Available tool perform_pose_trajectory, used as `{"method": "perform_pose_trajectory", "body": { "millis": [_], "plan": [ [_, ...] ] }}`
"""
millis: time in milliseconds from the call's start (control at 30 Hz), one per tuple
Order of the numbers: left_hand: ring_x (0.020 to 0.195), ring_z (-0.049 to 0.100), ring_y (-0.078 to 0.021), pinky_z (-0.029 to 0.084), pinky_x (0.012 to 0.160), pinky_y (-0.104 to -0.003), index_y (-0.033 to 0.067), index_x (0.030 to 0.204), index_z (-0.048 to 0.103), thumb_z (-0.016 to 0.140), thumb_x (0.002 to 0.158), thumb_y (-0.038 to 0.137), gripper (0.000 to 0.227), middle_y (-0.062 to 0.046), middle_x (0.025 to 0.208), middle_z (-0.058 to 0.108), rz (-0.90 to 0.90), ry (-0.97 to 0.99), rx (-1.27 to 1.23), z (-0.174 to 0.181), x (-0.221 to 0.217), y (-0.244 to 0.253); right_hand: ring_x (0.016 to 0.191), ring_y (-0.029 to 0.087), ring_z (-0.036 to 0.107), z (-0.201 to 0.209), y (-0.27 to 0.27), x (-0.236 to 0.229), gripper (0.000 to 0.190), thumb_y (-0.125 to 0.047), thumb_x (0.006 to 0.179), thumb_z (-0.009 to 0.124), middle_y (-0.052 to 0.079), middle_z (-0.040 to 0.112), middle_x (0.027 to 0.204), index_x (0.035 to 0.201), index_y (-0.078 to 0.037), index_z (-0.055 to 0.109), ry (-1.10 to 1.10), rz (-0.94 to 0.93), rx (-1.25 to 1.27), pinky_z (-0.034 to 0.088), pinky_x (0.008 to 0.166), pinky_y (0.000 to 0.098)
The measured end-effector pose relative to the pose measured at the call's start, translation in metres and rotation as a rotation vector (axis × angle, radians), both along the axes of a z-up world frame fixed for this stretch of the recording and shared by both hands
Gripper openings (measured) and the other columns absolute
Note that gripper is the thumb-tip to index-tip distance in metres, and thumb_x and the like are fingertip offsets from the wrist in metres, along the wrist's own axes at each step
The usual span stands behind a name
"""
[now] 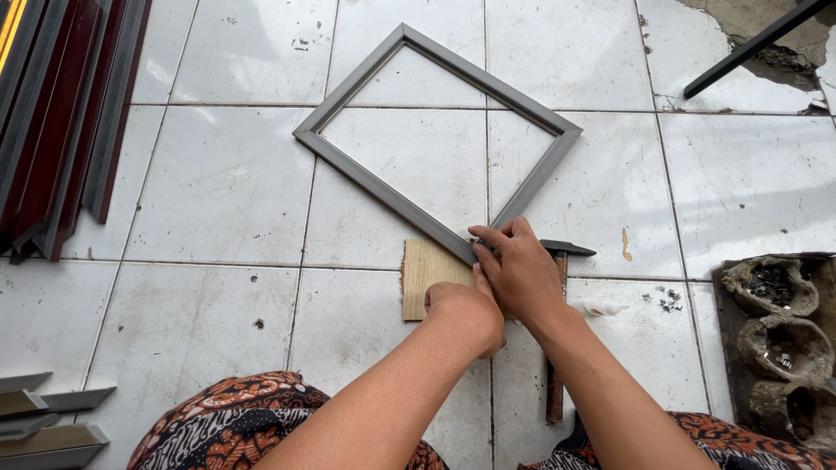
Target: The person is securing the mitered corners of a picture frame by hammering nails into them while using a wooden block for support.
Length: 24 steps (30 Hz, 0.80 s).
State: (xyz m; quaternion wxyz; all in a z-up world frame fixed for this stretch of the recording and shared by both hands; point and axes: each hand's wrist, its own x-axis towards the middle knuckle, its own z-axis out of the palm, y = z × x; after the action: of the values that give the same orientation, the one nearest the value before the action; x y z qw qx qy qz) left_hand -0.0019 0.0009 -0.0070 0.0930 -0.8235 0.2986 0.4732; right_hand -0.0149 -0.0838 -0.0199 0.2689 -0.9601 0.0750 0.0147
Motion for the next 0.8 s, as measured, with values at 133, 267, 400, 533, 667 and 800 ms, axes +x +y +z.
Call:
{"method": "perform_pose_trajectory", "body": {
  "millis": [133, 267, 400, 533, 667, 800],
  "plan": [
    [0.081, 0.060, -0.0371, 0.046, 0.058, -0.046, -0.0116, 0.134, -0.003, 0.057, 0.069, 0.008, 0.091, -0.021, 0.089, 0.060, 0.009, -0.011, 0.007, -0.011, 0.000, -0.001, 0.070, 0.028, 0.061, -0.018, -0.001, 0.000, 0.019, -0.024, 0.084, 0.055, 0.006, 0.046, 0.079, 0.100, -0.022, 0.066, -0.051, 0.018, -0.035, 0.052, 0.057, 0.0361],
    [0.078, 0.060, -0.0380, 0.045, 0.057, -0.046, -0.0110, 0.134, -0.003, 0.059, 0.064, 0.006, 0.094, -0.022, 0.087, 0.060, 0.007, -0.018, -0.003, -0.014, -0.001, -0.002, 0.072, 0.026, 0.061, -0.013, -0.001, 0.001, 0.016, -0.024, 0.084, 0.056, 0.006, 0.047, 0.079, 0.095, -0.023, 0.068, -0.008, -0.014, -0.010, 0.052, 0.057, 0.0342],
    [0.076, 0.060, -0.0375, 0.043, 0.055, -0.042, -0.0102, 0.134, -0.002, 0.060, 0.062, 0.006, 0.097, -0.022, 0.086, 0.060, 0.001, -0.018, 0.008, -0.014, -0.001, -0.001, 0.076, 0.027, 0.062, -0.005, 0.001, 0.003, 0.016, -0.024, 0.083, 0.057, 0.006, 0.050, 0.080, 0.094, -0.024, 0.068, 0.077, -0.038, 0.009, 0.052, 0.060, 0.0365],
    [0.079, 0.060, -0.0369, 0.043, 0.057, -0.041, -0.0081, 0.135, -0.004, 0.063, 0.061, 0.007, 0.101, -0.021, 0.088, 0.060, -0.001, -0.015, 0.033, -0.014, -0.001, -0.005, 0.077, 0.022, 0.062, 0.003, 0.000, 0.016, 0.014, -0.027, 0.082, 0.058, 0.004, 0.052, 0.079, 0.090, -0.024, 0.069, 0.163, -0.101, 0.047, 0.051, 0.059, 0.0329],
    [0.075, 0.059, -0.0343, 0.041, 0.054, -0.037, -0.0066, 0.136, -0.007, 0.062, 0.063, 0.006, 0.100, -0.021, 0.086, 0.059, 0.033, 0.020, 0.065, -0.008, 0.002, -0.003, 0.078, 0.028, 0.064, 0.016, 0.000, 0.037, 0.013, -0.021, 0.077, 0.063, 0.011, 0.061, 0.075, 0.085, -0.014, 0.071, 0.266, -0.034, 0.050, 0.052, 0.062, 0.0364],
    [0.070, 0.058, -0.0318, 0.040, 0.053, -0.035, -0.0077, 0.135, -0.007, 0.063, 0.062, 0.002, 0.101, -0.019, 0.080, 0.059, 0.020, 0.044, 0.068, -0.008, 0.003, -0.003, 0.076, 0.028, 0.066, 0.022, -0.001, 0.044, 0.013, -0.016, 0.075, 0.063, 0.011, 0.066, 0.072, 0.084, -0.013, 0.072, 0.339, 0.034, -0.068, 0.054, 0.061, 0.0363]
  ]
}}
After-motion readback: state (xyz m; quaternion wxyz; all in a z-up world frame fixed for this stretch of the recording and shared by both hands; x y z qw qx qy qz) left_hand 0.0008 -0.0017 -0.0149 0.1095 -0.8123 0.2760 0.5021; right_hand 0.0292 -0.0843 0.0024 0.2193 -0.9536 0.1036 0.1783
